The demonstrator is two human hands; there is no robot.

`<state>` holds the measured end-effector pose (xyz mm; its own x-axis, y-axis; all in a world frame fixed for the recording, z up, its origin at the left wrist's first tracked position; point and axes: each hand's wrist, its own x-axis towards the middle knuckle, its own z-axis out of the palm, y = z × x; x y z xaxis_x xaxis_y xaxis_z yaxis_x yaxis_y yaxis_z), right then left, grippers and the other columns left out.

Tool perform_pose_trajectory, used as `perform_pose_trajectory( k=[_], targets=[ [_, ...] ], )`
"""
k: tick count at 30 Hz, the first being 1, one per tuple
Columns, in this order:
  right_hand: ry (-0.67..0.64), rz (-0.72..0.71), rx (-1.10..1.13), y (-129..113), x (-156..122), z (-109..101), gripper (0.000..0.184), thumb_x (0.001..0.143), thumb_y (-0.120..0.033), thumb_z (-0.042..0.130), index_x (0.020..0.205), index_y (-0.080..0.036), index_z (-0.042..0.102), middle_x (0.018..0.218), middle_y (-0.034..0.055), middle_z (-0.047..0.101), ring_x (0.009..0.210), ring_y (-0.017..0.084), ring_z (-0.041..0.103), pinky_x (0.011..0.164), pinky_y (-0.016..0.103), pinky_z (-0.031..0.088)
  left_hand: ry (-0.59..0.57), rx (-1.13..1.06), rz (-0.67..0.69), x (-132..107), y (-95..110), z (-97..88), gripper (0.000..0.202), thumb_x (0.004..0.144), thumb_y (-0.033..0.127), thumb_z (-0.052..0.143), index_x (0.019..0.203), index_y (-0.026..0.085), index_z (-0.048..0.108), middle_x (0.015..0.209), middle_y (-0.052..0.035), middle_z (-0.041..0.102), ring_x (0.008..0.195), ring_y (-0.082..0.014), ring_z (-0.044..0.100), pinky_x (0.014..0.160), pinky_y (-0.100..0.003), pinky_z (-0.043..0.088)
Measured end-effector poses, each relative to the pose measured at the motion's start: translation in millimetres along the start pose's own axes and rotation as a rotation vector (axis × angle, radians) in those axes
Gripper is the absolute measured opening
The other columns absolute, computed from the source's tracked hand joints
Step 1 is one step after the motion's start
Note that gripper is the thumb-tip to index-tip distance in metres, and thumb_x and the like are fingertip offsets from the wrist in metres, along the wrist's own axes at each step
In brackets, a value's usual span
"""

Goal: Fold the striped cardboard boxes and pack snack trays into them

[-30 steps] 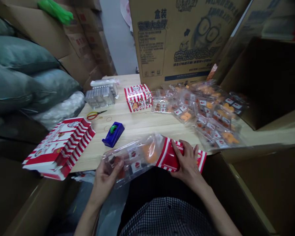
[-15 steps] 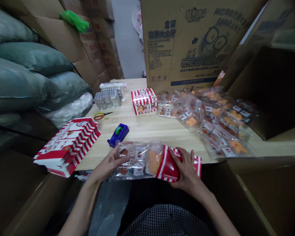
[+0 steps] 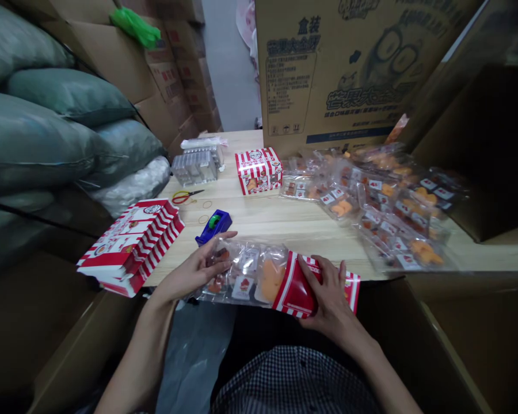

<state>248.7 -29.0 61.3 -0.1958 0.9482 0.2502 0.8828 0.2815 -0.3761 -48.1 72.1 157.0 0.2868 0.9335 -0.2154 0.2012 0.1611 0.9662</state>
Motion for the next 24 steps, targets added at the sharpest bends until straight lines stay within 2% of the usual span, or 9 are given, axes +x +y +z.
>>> perform_pose_trajectory(
  k=[3, 8, 11, 14, 18, 24],
  targets=[
    [0.015, 0.003, -0.023, -1.3, -0.2, -3.1, 0.126, 0.058, -0.027, 0.079, 0.159, -0.034, 0.004, 0.146, 0.0167, 0.026, 0.139, 0.047, 0.032, 0.115, 0.072, -0.003, 0.017, 0.015, 0.08, 2.1, 2.5, 6.1, 0.065, 0.057, 0.016, 0.085, 0.119, 0.026, 0.07, 0.117, -0.0075, 0.07, 0.1, -0.0257, 0.069, 0.082, -0.032, 0.057],
    [0.042, -0.001, -0.03, -3.6, 2.3, -3.9, 0.126, 0.058, -0.028, 0.079, 0.16, -0.033, 0.005, 0.148, 0.0169, 0.026, 0.139, 0.046, 0.031, 0.116, 0.071, -0.003, 0.001, -0.015, 0.055, 0.1, 8.9, 3.3, 0.068, 0.055, 0.011, 0.086, 0.12, 0.023, 0.07, 0.109, -0.0072, 0.073, 0.093, -0.0249, 0.069, 0.079, -0.032, 0.058],
    [0.06, 0.011, -0.021, -5.5, 5.8, -4.8, 0.126, 0.058, -0.029, 0.079, 0.16, -0.032, 0.004, 0.147, 0.0175, 0.027, 0.139, 0.046, 0.031, 0.115, 0.072, -0.002, 0.056, -0.006, 0.107, -3.0, 13.3, -5.3, 0.069, 0.052, 0.013, 0.089, 0.118, 0.023, 0.071, 0.12, -0.009, 0.07, 0.111, -0.0296, 0.066, 0.088, -0.033, 0.057],
    [0.063, 0.026, -0.02, -8.4, 8.1, -5.0, 0.124, 0.058, -0.028, 0.078, 0.159, -0.031, 0.008, 0.147, 0.0177, 0.027, 0.139, 0.046, 0.032, 0.115, 0.073, -0.001, 0.034, 0.181, 0.167, -9.4, 19.6, -13.2, 0.066, 0.064, 0.027, 0.087, 0.127, 0.024, 0.066, 0.134, -0.0084, 0.064, 0.129, -0.0309, 0.056, 0.102, -0.035, 0.051],
    [0.044, 0.026, -0.038, -12.5, 5.6, -1.5, 0.12, 0.057, -0.028, 0.078, 0.159, -0.03, 0.014, 0.146, 0.0181, 0.027, 0.139, 0.046, 0.032, 0.113, 0.075, -0.003, -0.078, 0.477, 0.204, -18.6, 30.2, -20.4, 0.065, 0.086, 0.041, 0.07, 0.146, 0.031, 0.047, 0.146, -0.0059, 0.055, 0.13, -0.0296, 0.055, 0.11, -0.04, 0.046],
    [0.094, 0.028, -0.017, -14.9, -0.5, -4.3, 0.119, 0.059, -0.03, 0.078, 0.159, -0.031, 0.014, 0.148, 0.017, 0.025, 0.139, 0.046, 0.032, 0.113, 0.076, 0.001, -0.146, 0.497, 0.252, -17.5, 41.7, -27.1, 0.066, 0.09, 0.046, 0.065, 0.15, 0.034, 0.04, 0.147, -0.0085, 0.054, 0.127, -0.0287, 0.059, 0.105, -0.039, 0.051]
  ],
)
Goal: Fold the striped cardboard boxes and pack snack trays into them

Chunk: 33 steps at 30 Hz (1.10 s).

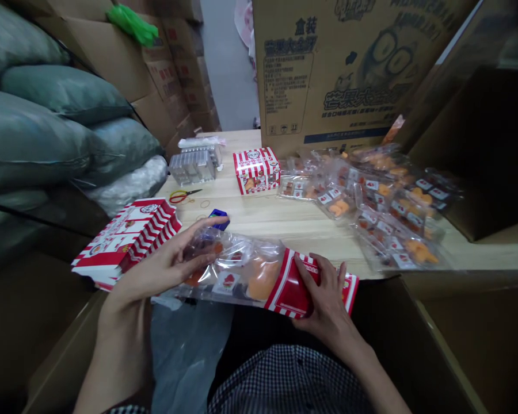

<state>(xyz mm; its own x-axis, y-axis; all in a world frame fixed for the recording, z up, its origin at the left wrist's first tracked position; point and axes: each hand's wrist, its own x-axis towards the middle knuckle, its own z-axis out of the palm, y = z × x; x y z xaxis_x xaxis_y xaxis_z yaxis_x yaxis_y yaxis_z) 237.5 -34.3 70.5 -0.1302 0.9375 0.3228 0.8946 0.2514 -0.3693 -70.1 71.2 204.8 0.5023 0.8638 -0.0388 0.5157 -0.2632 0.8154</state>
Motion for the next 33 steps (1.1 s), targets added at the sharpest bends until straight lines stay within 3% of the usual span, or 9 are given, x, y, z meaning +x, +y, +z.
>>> perform_pose_trajectory(
  k=[4, 6, 14, 17, 22, 29, 33],
  targets=[
    [0.017, 0.052, 0.0, 2.9, 1.4, -8.5, 0.118, 0.062, -0.031, 0.078, 0.159, -0.031, 0.011, 0.149, 0.0172, 0.023, 0.141, 0.045, 0.03, 0.114, 0.075, 0.001, 0.129, -0.048, -0.036, -3.5, 4.0, -3.1, 0.071, 0.089, 0.043, 0.067, 0.151, 0.031, 0.036, 0.14, -0.0102, 0.057, 0.117, -0.0282, 0.064, 0.086, -0.03, 0.059],
    [0.018, 0.027, -0.018, 3.5, 2.0, -10.0, 0.117, 0.063, -0.031, 0.078, 0.159, -0.032, 0.012, 0.15, 0.0167, 0.022, 0.141, 0.045, 0.03, 0.113, 0.076, 0.001, 0.138, -0.03, -0.051, -6.3, 5.5, -3.5, 0.072, 0.088, 0.042, 0.068, 0.152, 0.03, 0.036, 0.138, -0.0102, 0.058, 0.11, -0.0269, 0.066, 0.079, -0.028, 0.06],
    [-0.042, -0.027, 0.048, -2.1, -4.5, -11.1, 0.115, 0.062, -0.036, 0.081, 0.158, -0.032, 0.018, 0.149, 0.0159, 0.023, 0.141, 0.046, 0.029, 0.113, 0.076, -0.001, -0.163, 0.006, 0.05, 9.4, 12.0, -9.2, 0.066, 0.092, 0.036, 0.064, 0.152, 0.029, 0.038, 0.129, -0.0099, 0.062, 0.104, -0.0226, 0.066, 0.086, -0.032, 0.057],
    [-0.016, -0.012, 0.066, -4.2, -7.2, -13.2, 0.114, 0.061, -0.038, 0.081, 0.158, -0.031, 0.02, 0.149, 0.0155, 0.023, 0.141, 0.046, 0.029, 0.114, 0.075, 0.0, -0.162, 0.023, 0.057, 12.3, 12.5, -13.5, 0.066, 0.092, 0.035, 0.063, 0.153, 0.029, 0.036, 0.132, -0.0108, 0.06, 0.105, -0.0227, 0.065, 0.087, -0.033, 0.056],
    [0.013, 0.02, 0.009, -9.7, -6.3, -12.1, 0.112, 0.064, -0.039, 0.081, 0.158, -0.033, 0.019, 0.149, 0.0159, 0.024, 0.139, 0.045, 0.033, 0.113, 0.076, 0.0, -0.058, 0.166, 0.096, 2.4, 11.6, -16.5, 0.064, 0.091, 0.037, 0.064, 0.151, 0.029, 0.041, 0.131, -0.0085, 0.061, 0.109, -0.0248, 0.062, 0.092, -0.035, 0.053],
    [-0.021, -0.049, 0.024, -11.8, -7.5, -13.0, 0.117, 0.063, -0.041, 0.084, 0.158, -0.034, 0.017, 0.15, 0.0157, 0.02, 0.14, 0.046, 0.029, 0.112, 0.077, 0.002, -0.268, 0.007, 0.107, 11.7, 4.2, -15.8, 0.064, 0.093, 0.03, 0.062, 0.152, 0.026, 0.039, 0.126, -0.0102, 0.062, 0.106, -0.0217, 0.063, 0.092, -0.033, 0.052],
    [-0.015, -0.052, 0.051, -14.0, -5.4, -13.6, 0.115, 0.065, -0.045, 0.082, 0.158, -0.035, 0.015, 0.15, 0.015, 0.02, 0.14, 0.046, 0.028, 0.113, 0.076, 0.004, -0.295, -0.059, 0.082, 26.0, -0.5, -4.2, 0.067, 0.092, 0.029, 0.063, 0.153, 0.026, 0.035, 0.12, -0.0089, 0.063, 0.102, -0.0206, 0.063, 0.086, -0.031, 0.052]
  ],
)
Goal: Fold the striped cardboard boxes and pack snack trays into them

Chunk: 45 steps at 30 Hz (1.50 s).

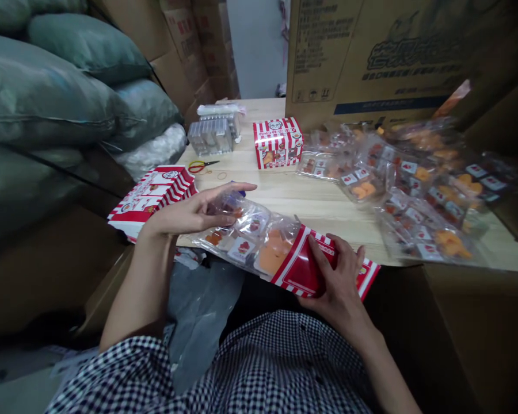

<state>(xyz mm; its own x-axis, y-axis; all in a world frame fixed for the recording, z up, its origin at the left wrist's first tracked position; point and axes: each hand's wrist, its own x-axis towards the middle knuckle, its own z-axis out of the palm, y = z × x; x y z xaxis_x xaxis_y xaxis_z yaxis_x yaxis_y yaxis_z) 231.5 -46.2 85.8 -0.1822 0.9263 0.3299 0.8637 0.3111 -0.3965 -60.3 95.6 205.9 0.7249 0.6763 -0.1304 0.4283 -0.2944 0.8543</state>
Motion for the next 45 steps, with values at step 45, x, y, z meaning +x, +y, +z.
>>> perform_pose_trajectory(
  k=[45],
  targets=[
    [0.077, 0.08, -0.075, 13.7, -1.0, -2.5, 0.111, 0.062, -0.031, 0.082, 0.156, -0.036, 0.022, 0.148, 0.0148, 0.022, 0.14, 0.046, 0.03, 0.111, 0.078, 0.007, 0.0, -0.105, -0.006, 33.7, 12.7, 22.5, 0.07, 0.092, 0.035, 0.061, 0.154, 0.024, 0.03, 0.099, -0.0056, 0.065, 0.084, -0.0182, 0.064, 0.073, -0.029, 0.052]
  ],
)
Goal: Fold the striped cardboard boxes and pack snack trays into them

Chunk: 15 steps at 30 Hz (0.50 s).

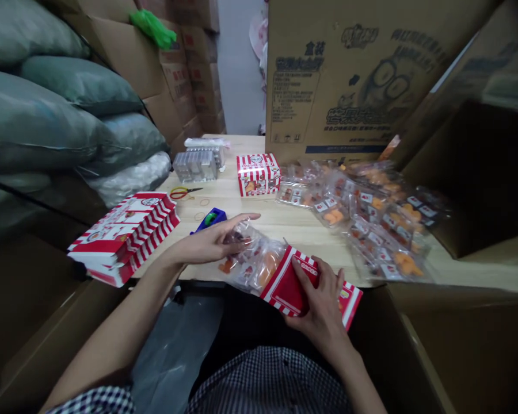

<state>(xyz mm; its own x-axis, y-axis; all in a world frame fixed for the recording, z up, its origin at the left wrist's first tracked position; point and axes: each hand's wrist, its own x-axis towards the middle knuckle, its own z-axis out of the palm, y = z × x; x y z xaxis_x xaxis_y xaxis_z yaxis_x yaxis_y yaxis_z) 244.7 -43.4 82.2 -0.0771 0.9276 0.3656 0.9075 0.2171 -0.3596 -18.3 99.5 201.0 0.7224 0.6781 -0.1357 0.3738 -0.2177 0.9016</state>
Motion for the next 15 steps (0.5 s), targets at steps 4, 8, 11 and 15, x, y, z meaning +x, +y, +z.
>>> perform_pose_trajectory(
  k=[4, 8, 11, 15],
  targets=[
    [0.038, 0.073, 0.018, 6.2, -3.4, -8.0, 0.107, 0.068, -0.032, 0.079, 0.156, -0.034, 0.019, 0.149, 0.0156, 0.022, 0.142, 0.046, 0.028, 0.112, 0.078, 0.008, 0.09, -0.065, 0.034, 2.7, 5.5, -5.1, 0.069, 0.09, 0.034, 0.065, 0.151, 0.025, 0.035, 0.101, -0.0058, 0.064, 0.091, -0.0195, 0.063, 0.077, -0.031, 0.053],
    [0.062, 0.067, 0.005, 7.2, -6.5, -11.9, 0.11, 0.066, -0.03, 0.08, 0.157, -0.035, 0.018, 0.15, 0.0159, 0.022, 0.141, 0.048, 0.029, 0.11, 0.079, 0.011, 0.04, -0.123, 0.05, 3.0, 8.6, -12.4, 0.065, 0.087, 0.034, 0.07, 0.146, 0.025, 0.043, 0.099, -0.0056, 0.066, 0.088, -0.019, 0.064, 0.072, -0.029, 0.054],
    [0.073, 0.071, -0.001, 8.0, -7.5, -12.3, 0.111, 0.067, -0.028, 0.079, 0.157, -0.037, 0.016, 0.152, 0.016, 0.02, 0.141, 0.05, 0.028, 0.108, 0.08, 0.011, 0.0, -0.212, 0.05, 1.5, 6.8, -6.5, 0.057, 0.084, 0.031, 0.074, 0.137, 0.024, 0.054, 0.109, -0.0088, 0.068, 0.093, -0.0207, 0.066, 0.073, -0.029, 0.056],
    [0.107, 0.04, -0.02, 11.4, -8.3, -6.5, 0.113, 0.063, -0.03, 0.081, 0.156, -0.037, 0.019, 0.152, 0.0157, 0.018, 0.14, 0.05, 0.029, 0.108, 0.081, 0.007, 0.067, -0.268, 0.052, -6.0, 1.5, 2.0, 0.051, 0.084, 0.028, 0.074, 0.133, 0.027, 0.059, 0.122, -0.0084, 0.067, 0.102, -0.0211, 0.067, 0.082, -0.03, 0.057]
  ],
)
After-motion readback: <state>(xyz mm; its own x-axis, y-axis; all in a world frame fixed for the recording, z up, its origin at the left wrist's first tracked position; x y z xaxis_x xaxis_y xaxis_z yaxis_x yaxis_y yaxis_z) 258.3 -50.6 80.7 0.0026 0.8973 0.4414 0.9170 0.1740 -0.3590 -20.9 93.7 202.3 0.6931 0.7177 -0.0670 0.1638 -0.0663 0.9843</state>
